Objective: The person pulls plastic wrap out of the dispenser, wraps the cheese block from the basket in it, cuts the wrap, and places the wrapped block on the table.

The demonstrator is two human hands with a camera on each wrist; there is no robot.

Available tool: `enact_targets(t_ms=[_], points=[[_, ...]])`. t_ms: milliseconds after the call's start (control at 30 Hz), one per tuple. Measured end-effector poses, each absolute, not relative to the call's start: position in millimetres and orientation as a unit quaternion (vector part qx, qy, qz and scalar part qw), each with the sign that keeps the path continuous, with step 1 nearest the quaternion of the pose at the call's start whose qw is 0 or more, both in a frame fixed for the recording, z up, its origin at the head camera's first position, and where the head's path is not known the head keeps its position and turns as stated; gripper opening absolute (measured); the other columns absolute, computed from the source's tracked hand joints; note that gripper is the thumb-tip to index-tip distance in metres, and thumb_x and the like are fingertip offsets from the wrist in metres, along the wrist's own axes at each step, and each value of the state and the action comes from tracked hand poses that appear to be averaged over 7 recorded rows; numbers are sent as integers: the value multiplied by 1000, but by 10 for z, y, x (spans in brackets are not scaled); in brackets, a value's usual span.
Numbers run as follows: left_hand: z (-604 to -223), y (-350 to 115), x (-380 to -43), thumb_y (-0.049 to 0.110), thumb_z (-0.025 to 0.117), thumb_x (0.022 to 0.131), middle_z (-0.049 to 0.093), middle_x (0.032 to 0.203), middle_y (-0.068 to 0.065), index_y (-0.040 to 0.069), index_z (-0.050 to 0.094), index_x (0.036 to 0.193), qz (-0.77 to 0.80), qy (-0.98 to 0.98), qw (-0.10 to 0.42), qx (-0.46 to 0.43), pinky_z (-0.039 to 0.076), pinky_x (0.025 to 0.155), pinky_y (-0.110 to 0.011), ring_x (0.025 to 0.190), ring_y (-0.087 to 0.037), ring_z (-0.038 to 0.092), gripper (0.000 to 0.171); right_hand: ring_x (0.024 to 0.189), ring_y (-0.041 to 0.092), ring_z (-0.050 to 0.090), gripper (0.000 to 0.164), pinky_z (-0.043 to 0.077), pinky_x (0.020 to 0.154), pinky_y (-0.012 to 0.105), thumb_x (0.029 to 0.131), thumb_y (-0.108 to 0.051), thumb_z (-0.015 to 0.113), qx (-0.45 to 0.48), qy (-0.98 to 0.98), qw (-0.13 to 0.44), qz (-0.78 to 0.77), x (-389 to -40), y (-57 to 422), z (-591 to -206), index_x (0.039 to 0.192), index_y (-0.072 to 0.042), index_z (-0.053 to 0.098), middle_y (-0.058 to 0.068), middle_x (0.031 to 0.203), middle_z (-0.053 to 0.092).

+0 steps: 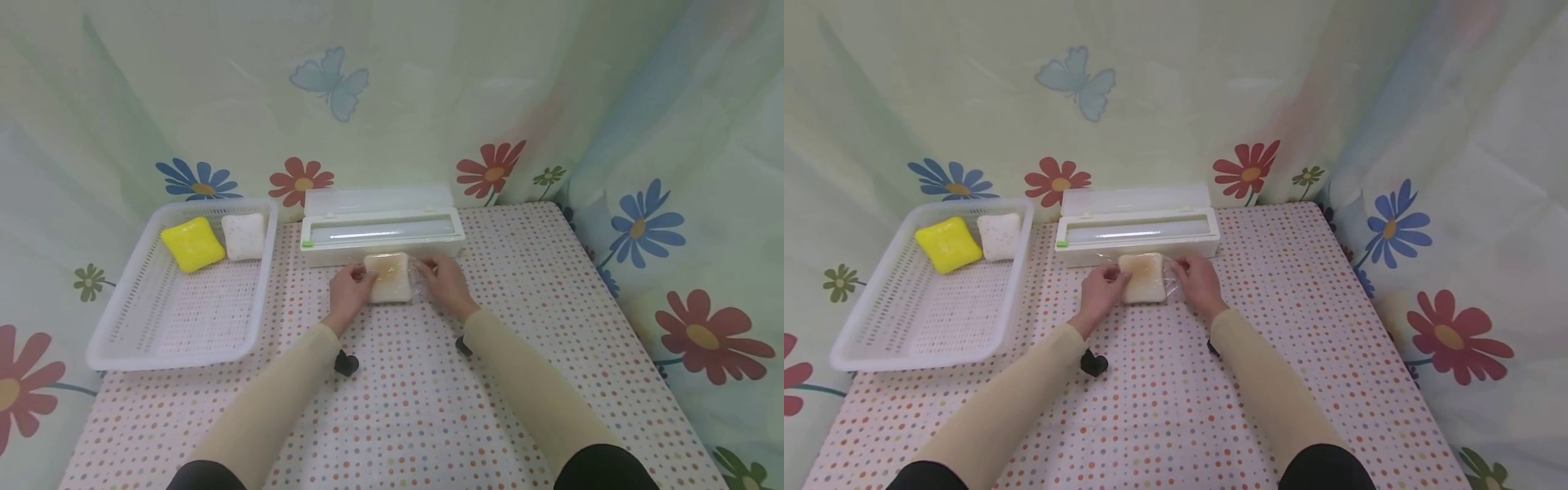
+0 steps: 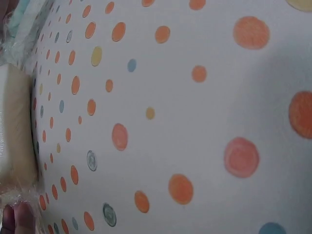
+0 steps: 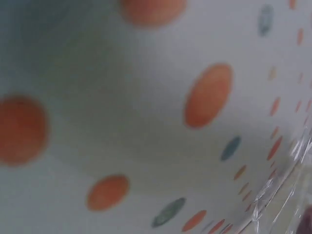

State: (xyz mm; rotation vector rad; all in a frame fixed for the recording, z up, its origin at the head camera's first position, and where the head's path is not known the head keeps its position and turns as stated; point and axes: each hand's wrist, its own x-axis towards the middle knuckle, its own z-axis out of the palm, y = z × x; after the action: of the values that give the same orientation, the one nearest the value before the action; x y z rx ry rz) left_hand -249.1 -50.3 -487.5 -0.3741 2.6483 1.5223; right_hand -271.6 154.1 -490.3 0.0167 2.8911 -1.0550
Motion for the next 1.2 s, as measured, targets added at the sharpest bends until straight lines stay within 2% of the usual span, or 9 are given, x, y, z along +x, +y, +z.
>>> enact_targets(t_ms=[133,200,433,600,733,867,1033,1200], points=[[-4875,-513,-2499,36,70,96,69,122,-12,7,64,130,495,860,31,-121,56,100,-41,116,-28,64,45,106,26,61,30,56,93,42,106,-30,54,11,965,-33,-260,-2714,1463,-4898,121,-7,66,11,118,60],[-4880,-513,-2502,36,70,96,69,123,-12,7,65,130,496,860,30,-120,56,101,-41,116,-28,64,45,105,27,61,29,57,93,42,106,-28,53,22,964,-39,-263,-2719,1410,-4906,121,-5,65,12,119,57],[-4908,-482,-2509,35,70,96,70,123,-12,6,65,129,497,860,25,-113,55,102,-41,116,-28,65,44,108,31,63,26,56,95,43,106,-19,52,71,912,-12,-404,-2702,1241,-4919,124,-2,59,17,117,65],[-4909,-478,-2488,35,68,98,70,123,-13,6,64,130,497,859,20,-116,57,99,-41,115,-27,66,43,114,30,65,29,58,97,41,105,-18,53,93,889,-1,-447,-2659,1159,-4906,128,-3,61,17,124,67],[-4932,-481,-2466,35,67,99,70,125,-15,5,61,132,514,848,10,-127,59,96,-40,116,-29,67,45,121,29,64,34,58,100,42,107,-23,49,99,879,18,-466,-2623,1137,-4922,133,-5,62,15,133,66],[-4992,-476,-2445,34,65,100,69,129,-17,4,58,136,533,837,-3,-122,60,97,-40,118,-30,67,47,124,29,63,40,54,106,44,108,-31,46,101,879,27,-465,-2563,1137,-4904,134,-6,63,15,132,67],[-5029,-455,-2440,33,65,100,70,129,-14,6,64,133,533,839,-17,-107,57,102,-40,119,-27,67,43,119,27,63,41,53,105,43,106,-36,51,93,888,28,-450,-2510,1132,-4864,132,-7,65,13,126,70],[-5028,-451,-2455,33,64,100,72,124,-14,5,68,128,520,847,-18,-110,57,100,-40,115,-26,67,39,110,26,65,40,57,96,41,105,-35,54,72,893,33,-443,-2535,1164,-4867,131,-7,66,12,120,71]])
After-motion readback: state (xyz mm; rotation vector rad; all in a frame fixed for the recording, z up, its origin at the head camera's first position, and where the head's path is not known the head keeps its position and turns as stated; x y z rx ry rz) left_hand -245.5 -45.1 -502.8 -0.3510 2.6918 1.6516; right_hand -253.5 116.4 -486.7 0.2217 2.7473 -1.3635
